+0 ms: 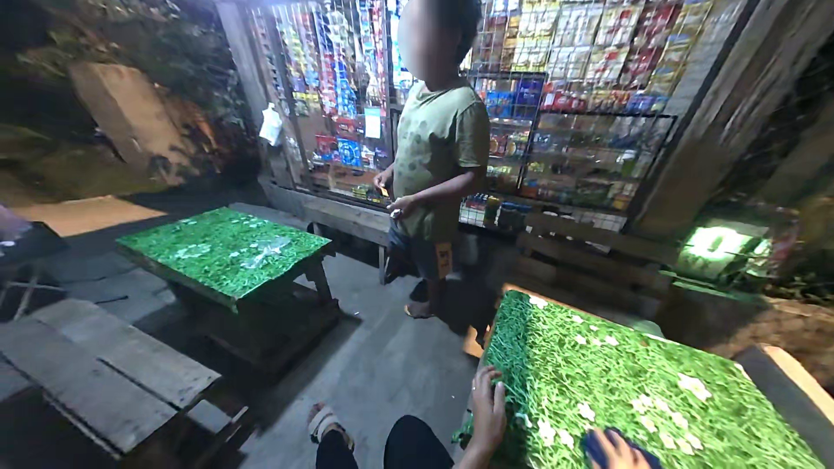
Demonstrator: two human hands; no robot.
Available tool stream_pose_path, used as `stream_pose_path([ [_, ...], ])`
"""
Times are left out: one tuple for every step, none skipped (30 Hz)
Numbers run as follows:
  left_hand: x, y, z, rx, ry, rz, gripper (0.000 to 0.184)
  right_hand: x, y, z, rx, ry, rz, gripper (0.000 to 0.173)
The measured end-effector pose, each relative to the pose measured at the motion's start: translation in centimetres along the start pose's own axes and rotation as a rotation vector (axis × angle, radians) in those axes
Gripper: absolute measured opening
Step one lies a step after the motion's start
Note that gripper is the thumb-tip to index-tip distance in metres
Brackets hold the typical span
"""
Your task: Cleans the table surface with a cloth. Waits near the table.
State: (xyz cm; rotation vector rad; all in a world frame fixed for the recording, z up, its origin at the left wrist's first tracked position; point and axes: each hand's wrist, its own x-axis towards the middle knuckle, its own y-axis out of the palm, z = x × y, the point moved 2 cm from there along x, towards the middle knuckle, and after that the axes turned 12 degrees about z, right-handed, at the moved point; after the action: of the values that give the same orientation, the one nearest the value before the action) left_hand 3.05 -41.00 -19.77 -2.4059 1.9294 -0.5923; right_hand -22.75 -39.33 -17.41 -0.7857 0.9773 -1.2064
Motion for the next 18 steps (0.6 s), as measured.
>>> stream_pose_path([
  [-0.1, 0.0, 0.1, -0.001, 0.001, -0.005, 0.037, 0.1, 1.0, 2.5, 0.008, -0.094, 0.024, 0.052],
  [-0.1, 0.0, 0.1, -0.005, 0.002, -0.011, 0.036, 0.2, 2.0, 4.8, 0.014, -0.175, 0.049, 0.052],
  [-0.2, 0.0, 0.2, -0.008, -0.003, -0.016, 0.036, 0.4, 2.9, 6.8, 0.018, -0.245, 0.070, 0.053],
  [-0.3, 0.0, 0.2, -0.011, -0.010, -0.017, 0.036, 0.8, 3.8, 8.6, 0.019, -0.309, 0.083, 0.053],
  [-0.3, 0.0, 0.3, -0.018, -0.016, -0.019, 0.037, 1.4, 4.5, 10.1, 0.012, -0.361, 0.101, 0.053],
  [-0.4, 0.0, 0.4, -0.029, -0.017, -0.023, 0.037, 2.3, 5.0, 11.4, -0.006, -0.390, 0.140, 0.052],
  [-0.4, 0.0, 0.4, -0.039, -0.014, -0.026, 0.037, 3.3, 5.3, 12.6, -0.025, -0.393, 0.196, 0.048],
  [-0.4, 0.0, 0.5, -0.044, -0.009, -0.032, 0.036, 4.4, 5.4, 13.7, -0.039, -0.383, 0.244, 0.042],
  [-0.3, 0.0, 0.6, -0.047, -0.003, -0.040, 0.036, 5.5, 5.4, 14.7, -0.029, -0.375, 0.265, 0.038],
  [-0.2, 0.1, 0.6, -0.044, 0.003, -0.049, 0.035, 6.6, 5.3, 15.5, -0.007, -0.369, 0.269, 0.037],
  [-0.1, 0.1, 0.6, -0.042, 0.006, -0.052, 0.035, 7.9, 5.4, 16.1, 0.008, -0.376, 0.260, 0.039],
  [0.0, 0.2, 0.6, -0.038, 0.009, -0.053, 0.035, 9.1, 5.4, 16.7, 0.012, -0.390, 0.252, 0.042],
  [-0.1, 0.1, 0.5, -0.028, 0.006, -0.045, 0.035, 10.4, 5.3, 17.2, 0.003, -0.407, 0.252, 0.047],
  [-0.2, 0.0, 0.3, -0.013, 0.003, -0.035, 0.036, 11.6, 5.1, 17.8, -0.016, -0.401, 0.271, 0.052],
  [-0.3, -0.1, 0.1, 0.002, -0.001, -0.024, 0.036, 12.8, 4.8, 18.3, -0.024, -0.386, 0.289, 0.052],
  [-0.4, -0.2, 0.0, 0.012, -0.014, -0.007, 0.037, 14.1, 4.6, 18.6, -0.027, -0.369, 0.290, 0.050],
  [-0.4, -0.2, -0.1, 0.021, -0.027, 0.007, 0.038, 15.6, 4.6, 18.6, -0.024, -0.353, 0.278, 0.048],
  [-0.5, -0.3, -0.1, 0.029, -0.031, 0.015, 0.037, 17.0, 4.8, 18.6, -0.004, -0.337, 0.269, 0.047],
])
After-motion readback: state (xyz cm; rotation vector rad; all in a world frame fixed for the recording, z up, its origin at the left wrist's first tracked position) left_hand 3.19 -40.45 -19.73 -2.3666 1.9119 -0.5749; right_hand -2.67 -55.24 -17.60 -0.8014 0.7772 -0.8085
